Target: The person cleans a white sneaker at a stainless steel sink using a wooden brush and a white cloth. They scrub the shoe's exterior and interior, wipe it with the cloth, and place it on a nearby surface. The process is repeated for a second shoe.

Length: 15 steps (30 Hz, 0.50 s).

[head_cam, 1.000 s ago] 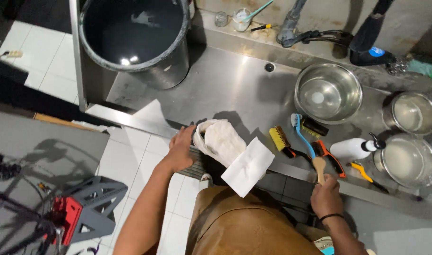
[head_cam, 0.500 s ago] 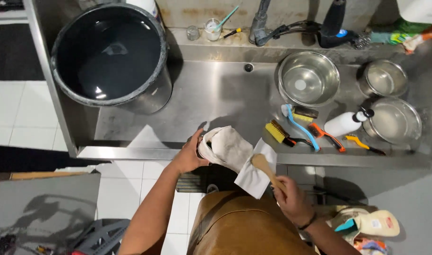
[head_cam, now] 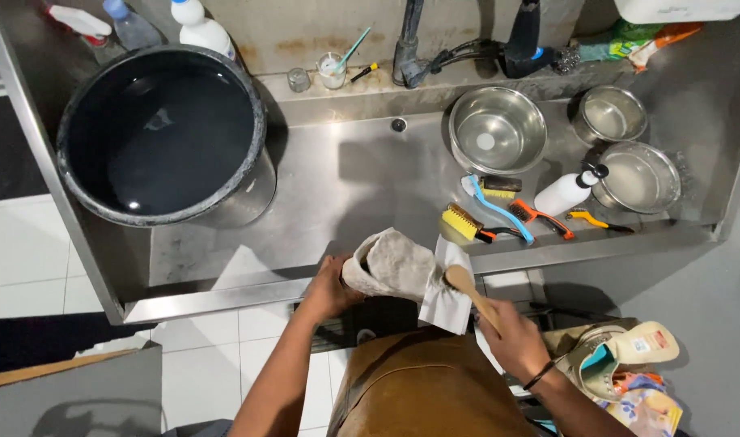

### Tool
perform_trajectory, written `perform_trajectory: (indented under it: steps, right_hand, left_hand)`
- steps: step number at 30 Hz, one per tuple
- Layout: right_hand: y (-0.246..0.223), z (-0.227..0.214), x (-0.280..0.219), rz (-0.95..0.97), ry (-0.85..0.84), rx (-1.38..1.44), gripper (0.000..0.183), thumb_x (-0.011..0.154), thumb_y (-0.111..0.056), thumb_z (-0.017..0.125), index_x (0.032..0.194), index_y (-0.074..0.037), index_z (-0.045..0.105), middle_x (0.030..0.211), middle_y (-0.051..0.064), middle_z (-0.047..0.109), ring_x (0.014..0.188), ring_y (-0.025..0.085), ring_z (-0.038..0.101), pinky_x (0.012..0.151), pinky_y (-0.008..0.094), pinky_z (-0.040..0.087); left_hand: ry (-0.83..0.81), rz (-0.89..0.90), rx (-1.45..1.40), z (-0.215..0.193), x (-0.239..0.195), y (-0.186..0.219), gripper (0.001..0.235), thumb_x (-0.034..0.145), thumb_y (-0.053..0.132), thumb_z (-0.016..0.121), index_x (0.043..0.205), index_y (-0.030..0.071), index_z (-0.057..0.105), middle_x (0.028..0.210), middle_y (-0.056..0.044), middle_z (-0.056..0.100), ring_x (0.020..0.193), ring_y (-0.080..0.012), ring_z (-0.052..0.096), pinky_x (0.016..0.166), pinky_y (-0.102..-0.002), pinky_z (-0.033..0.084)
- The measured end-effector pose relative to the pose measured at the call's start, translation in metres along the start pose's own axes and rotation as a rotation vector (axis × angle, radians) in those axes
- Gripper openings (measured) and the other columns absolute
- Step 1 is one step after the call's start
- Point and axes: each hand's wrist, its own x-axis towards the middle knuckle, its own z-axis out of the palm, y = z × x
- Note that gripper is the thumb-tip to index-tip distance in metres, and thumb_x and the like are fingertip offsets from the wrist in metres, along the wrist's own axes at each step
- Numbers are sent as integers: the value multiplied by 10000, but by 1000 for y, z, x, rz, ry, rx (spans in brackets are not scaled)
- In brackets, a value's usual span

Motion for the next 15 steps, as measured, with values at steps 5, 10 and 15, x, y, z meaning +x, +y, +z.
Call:
perform_trajectory:
  steps: [5, 10, 15]
  right_hand:
    - [22, 15, 18, -110, 99, -12, 414, 952, -414, 590, 1273, -153, 577, 1064, 136, 774, 898, 355, 743, 721, 497, 538]
    - [-3, -53, 96, -164, 377, 242, 294, 932, -191, 697, 1198, -68, 667, 1106, 325, 724, 1087, 546, 651, 899, 668, 540]
    - [-46, -110, 243, -213, 435, 94, 305, 988, -242, 500, 1258, -149, 609, 1018, 162, 737, 915, 445, 671, 804, 552, 503]
  left_hand:
    - [31, -32, 6, 10, -7, -2, 870, 655, 213, 903, 1439, 166, 527, 1244, -81, 506, 1208, -259, 574, 1019, -372, 485]
    - [120, -59, -228, 30, -20, -1, 665, 683, 193, 921, 1270, 111, 618, 1249, -138, 635, 1247, -373, 612, 983, -454, 558]
    - [82, -82, -226, 20, -37, 15, 797, 696, 341, 874, 1363, 149, 483, 1287, -57, 606, 1145, -195, 621, 962, -348, 514]
